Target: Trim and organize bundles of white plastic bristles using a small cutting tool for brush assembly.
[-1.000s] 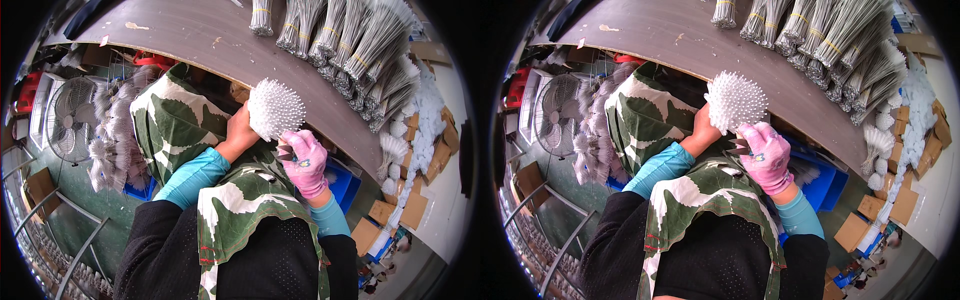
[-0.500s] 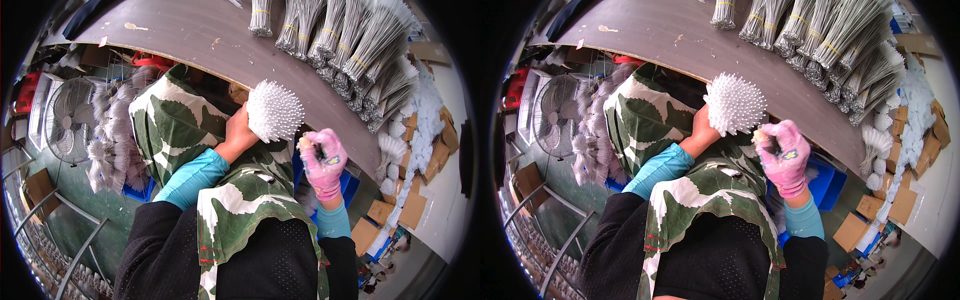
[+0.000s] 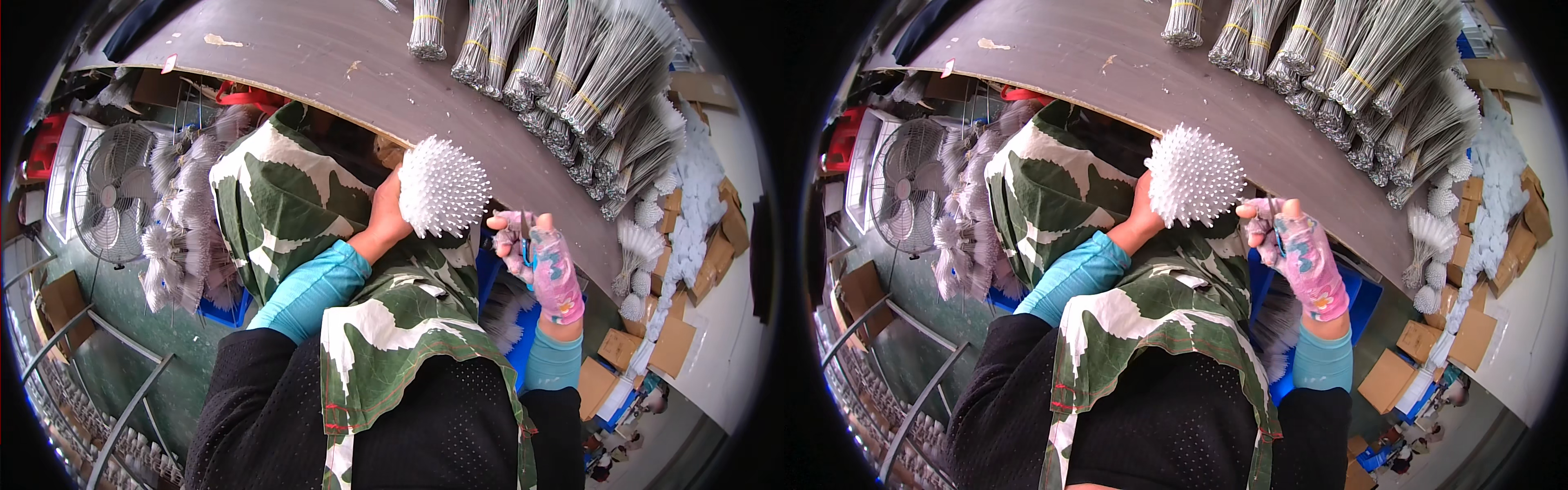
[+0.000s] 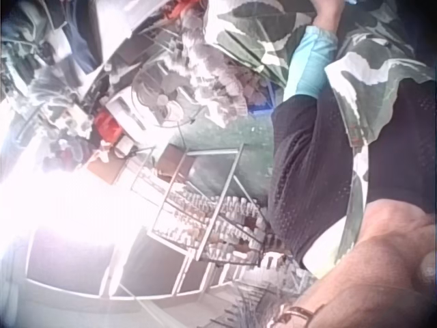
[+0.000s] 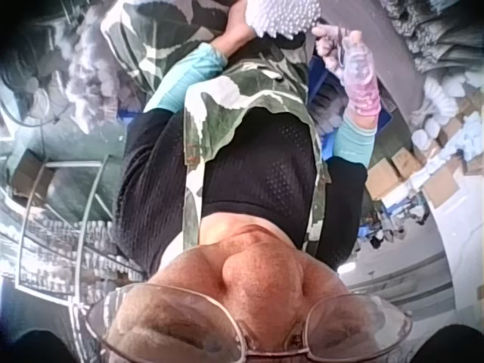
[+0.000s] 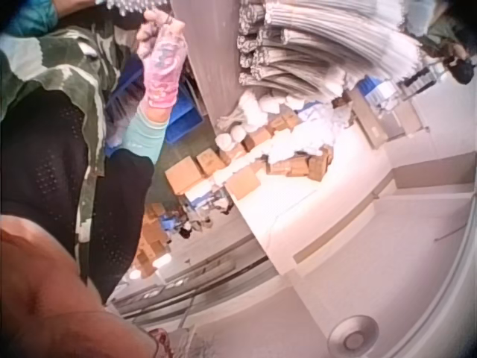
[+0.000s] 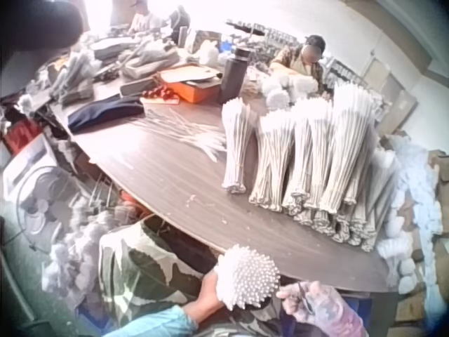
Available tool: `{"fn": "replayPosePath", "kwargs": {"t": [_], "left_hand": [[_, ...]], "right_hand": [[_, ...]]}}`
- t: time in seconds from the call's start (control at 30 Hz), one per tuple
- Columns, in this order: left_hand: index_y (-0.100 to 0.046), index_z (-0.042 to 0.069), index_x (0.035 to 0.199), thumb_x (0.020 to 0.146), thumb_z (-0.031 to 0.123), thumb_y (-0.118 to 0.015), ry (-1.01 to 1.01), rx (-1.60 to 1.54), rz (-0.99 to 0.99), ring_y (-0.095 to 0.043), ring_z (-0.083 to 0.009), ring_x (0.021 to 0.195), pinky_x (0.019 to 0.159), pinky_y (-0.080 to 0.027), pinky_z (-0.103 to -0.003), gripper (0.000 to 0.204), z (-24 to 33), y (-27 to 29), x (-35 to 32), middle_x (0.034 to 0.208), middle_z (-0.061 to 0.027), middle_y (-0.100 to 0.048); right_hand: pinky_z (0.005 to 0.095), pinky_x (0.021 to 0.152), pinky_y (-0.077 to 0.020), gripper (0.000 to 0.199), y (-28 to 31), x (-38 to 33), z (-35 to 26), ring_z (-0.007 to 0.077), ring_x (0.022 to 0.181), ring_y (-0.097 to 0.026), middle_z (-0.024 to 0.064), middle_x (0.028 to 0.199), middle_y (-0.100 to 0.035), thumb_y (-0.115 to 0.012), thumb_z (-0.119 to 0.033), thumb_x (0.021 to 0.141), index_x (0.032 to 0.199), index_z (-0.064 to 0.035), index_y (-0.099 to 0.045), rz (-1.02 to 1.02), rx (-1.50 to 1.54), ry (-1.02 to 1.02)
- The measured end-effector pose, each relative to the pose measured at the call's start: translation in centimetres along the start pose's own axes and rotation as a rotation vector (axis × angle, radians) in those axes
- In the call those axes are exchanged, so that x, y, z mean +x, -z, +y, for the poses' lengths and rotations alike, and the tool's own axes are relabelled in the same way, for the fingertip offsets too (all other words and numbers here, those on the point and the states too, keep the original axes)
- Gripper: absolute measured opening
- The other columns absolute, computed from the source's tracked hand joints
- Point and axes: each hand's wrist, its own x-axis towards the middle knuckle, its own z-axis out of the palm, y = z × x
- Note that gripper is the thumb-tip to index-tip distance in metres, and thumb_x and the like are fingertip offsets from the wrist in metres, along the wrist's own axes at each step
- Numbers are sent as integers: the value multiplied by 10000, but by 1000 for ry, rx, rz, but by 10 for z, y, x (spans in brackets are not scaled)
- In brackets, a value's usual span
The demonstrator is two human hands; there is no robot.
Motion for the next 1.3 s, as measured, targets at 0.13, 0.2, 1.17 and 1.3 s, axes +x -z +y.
{"fn": "replayPosePath", "kwargs": {"t": [0.13, 0.2, 1.17, 1.3], "left_hand": [[-514, 61, 1228, 806, 132, -684, 20, -41, -8, -579, -159, 1051, 894, -448, -298, 461, 3, 0, 0, 1153, -83, -619], [-517, 60, 1223, 811, 107, -671, 19, -82, -16, -570, -154, 1059, 899, -445, -297, 443, 0, -1, 2, 1164, -80, -611], [-588, 77, 1098, 740, 137, -691, -138, 407, 75, -631, -348, 872, 723, -508, -372, 378, 5, 5, -2, 963, -159, -648], [-581, 80, 1114, 733, 130, -685, -171, 452, 94, -624, -356, 881, 724, -509, -392, 399, 5, 4, -2, 972, -159, -646]], "right_hand": [[153, 503, -326, 446, -2, 7, -19, 11, 622, -463, -24, 784, -560, -477, -430, 951, 1057, -17, -606, -85, -351, -138], [160, 538, -341, 281, -7, 13, -23, 24, 624, -461, -20, 753, -561, -535, -291, 948, 1030, -34, -613, -27, -304, -126], [316, 560, -448, 285, -31, 71, -70, 146, 566, -549, 87, 611, -562, -600, -240, 880, 765, 20, -579, -238, -886, -94], [264, 545, -395, 260, -28, 80, -67, 85, 568, -490, 20, 625, -550, -609, -260, 871, 769, -24, -577, -268, -1025, -113]]}}
